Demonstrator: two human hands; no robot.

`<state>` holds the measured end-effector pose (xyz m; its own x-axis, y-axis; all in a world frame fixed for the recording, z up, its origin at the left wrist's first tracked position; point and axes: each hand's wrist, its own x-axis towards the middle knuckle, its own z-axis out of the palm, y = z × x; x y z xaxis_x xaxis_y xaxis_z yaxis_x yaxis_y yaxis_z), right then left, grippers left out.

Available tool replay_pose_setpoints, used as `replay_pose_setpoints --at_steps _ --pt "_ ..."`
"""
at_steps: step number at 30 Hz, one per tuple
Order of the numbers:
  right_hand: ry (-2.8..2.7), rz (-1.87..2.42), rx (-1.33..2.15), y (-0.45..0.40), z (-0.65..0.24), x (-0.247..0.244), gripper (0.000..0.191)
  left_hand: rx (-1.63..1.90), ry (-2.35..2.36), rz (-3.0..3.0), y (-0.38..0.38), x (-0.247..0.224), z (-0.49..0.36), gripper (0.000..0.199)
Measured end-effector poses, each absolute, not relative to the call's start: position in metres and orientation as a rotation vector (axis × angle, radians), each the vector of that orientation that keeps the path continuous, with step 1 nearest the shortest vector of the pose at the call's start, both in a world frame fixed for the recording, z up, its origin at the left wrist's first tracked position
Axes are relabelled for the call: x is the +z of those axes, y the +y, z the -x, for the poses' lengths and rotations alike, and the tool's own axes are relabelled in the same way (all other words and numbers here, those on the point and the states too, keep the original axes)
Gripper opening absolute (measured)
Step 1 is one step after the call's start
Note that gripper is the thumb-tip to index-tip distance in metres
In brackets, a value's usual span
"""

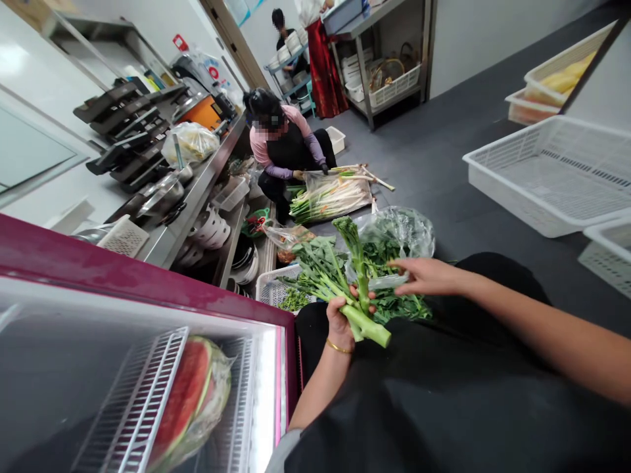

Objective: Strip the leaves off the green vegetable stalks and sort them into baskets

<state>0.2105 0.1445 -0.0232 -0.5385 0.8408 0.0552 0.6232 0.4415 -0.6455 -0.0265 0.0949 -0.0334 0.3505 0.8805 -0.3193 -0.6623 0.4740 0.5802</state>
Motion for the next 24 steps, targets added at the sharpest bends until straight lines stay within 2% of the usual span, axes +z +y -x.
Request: replay_pose_setpoints --at_steps 3,7,9,11,13,17,24 --pt "-2.186 1.175 0.814 0.158 -0.187 0.007 0.039 0.987 0.677 -0.375 0.092 -0.035 0.020 0.029" --pt "-2.298 1.101 0.791 0.119 -0.170 -0.014 0.038 1.011 0.704 -0.351 0.091 -0.036 0.022 0.031" --pt "-2.419 1.026 0.904 0.106 -0.181 -0.031 0.034 1.000 0.721 -0.352 0.091 -0.036 0.026 0.030" --pt "-2.332 1.132 0.987 0.114 -0.196 -0.034 0.032 0.971 0.741 -0.380 0.091 -0.036 0.027 0.029" --pt "-2.085 1.215 1.090 0.138 -0.205 -0.023 0.040 0.952 0.752 -0.421 0.092 -0.037 0.024 0.028" --pt "-1.881 1.097 1.357 0.184 -0.203 0.002 0.043 0.895 0.720 -0.437 0.095 -0.034 0.018 0.027" --pt "-1.794 0.913 1.804 0.192 -0.209 -0.008 0.052 0.679 0.680 -0.322 0.101 -0.025 0.029 0.024"
